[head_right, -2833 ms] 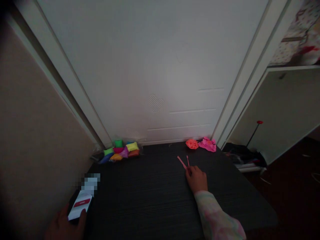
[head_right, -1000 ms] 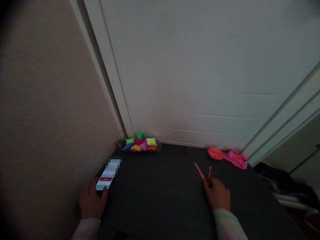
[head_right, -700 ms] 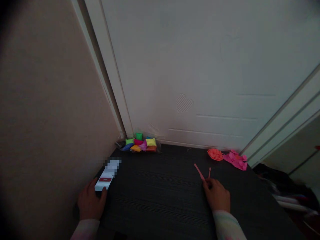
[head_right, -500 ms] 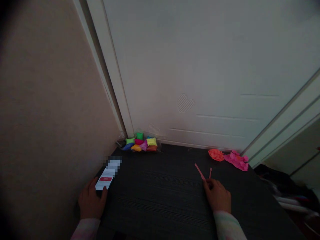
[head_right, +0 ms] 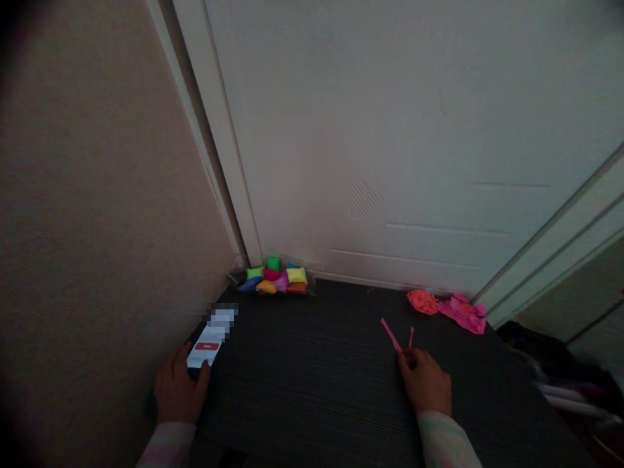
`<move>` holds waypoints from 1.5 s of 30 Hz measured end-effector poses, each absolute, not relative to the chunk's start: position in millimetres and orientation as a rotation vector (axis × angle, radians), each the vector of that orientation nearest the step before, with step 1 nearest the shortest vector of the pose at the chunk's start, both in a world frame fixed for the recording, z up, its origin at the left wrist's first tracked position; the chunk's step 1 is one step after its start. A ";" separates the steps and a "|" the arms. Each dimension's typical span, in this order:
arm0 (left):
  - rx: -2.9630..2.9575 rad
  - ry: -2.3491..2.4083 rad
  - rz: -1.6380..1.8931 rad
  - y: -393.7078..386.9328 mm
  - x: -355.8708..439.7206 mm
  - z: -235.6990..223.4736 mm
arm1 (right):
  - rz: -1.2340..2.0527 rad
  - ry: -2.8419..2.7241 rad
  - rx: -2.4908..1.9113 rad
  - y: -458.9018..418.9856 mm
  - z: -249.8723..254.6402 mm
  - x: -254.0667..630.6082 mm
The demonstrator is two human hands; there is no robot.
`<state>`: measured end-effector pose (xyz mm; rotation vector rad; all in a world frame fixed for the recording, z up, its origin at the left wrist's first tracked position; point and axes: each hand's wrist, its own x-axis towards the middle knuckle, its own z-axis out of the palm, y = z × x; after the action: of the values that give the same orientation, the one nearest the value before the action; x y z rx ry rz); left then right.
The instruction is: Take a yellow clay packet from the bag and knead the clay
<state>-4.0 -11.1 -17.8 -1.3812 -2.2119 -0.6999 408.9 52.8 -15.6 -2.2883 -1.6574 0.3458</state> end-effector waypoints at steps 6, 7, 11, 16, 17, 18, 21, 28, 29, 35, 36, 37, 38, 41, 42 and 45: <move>-1.342 -2.311 -0.645 -11.5 1.4 -11.5 | 0.336 -1.680 -2.285 53.2 -18.5 410.2; -1.340 -2.341 -0.625 -11.7 3.1 -9.5 | 0.336 -1.681 -2.283 53.0 -18.2 410.1; -1.312 -2.490 -0.526 -11.7 10.2 -1.6 | 0.346 -1.668 -2.289 52.7 -16.4 409.5; -1.314 -2.600 -0.435 -10.3 13.0 1.5 | 0.355 -1.661 -2.289 52.8 -15.8 409.5; -1.320 -2.603 -0.425 -10.2 12.4 0.8 | 0.350 -1.661 -2.286 52.8 -16.0 409.6; -1.322 -2.602 -0.420 -10.2 11.7 -0.2 | 0.347 -1.660 -2.287 52.8 -16.3 409.8; -1.322 -2.591 -0.422 -10.7 9.7 -3.1 | 0.347 -1.655 -2.288 52.9 -17.3 410.2; -1.330 -2.598 -0.460 -9.4 8.1 -3.8 | 0.343 -1.666 -2.271 53.1 -17.6 410.5; -1.335 -2.598 -0.467 -9.1 7.4 -4.1 | 0.347 -1.666 -2.270 53.1 -17.7 410.5; -1.355 -2.576 -0.501 -7.6 1.3 -10.0 | 0.332 -1.659 -2.291 52.8 -19.0 410.9; -1.354 -2.576 -0.503 -7.5 0.9 -10.5 | 0.328 -1.661 -2.290 52.8 -19.3 411.0; -1.357 -2.576 -0.505 -7.3 0.7 -10.9 | 0.324 -1.662 -2.290 52.9 -19.5 411.1; -1.359 -2.576 -0.509 -7.2 0.8 -10.9 | 0.321 -1.663 -2.291 53.1 -19.7 411.3; -1.343 -2.577 -0.537 -7.7 2.1 -10.1 | 0.325 -1.664 -2.295 53.8 -20.2 411.7; -1.330 -2.575 -0.555 -8.4 2.7 -9.3 | 0.327 -1.664 -2.298 54.0 -20.2 411.7; -1.306 -2.523 -0.648 -11.2 4.9 -2.5 | 0.330 -1.661 -2.306 54.0 -19.5 411.2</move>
<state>4.9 -11.2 -2.5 -1.3064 -2.5226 -0.6479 411.2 54.0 -19.5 -2.3060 -1.6615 0.3296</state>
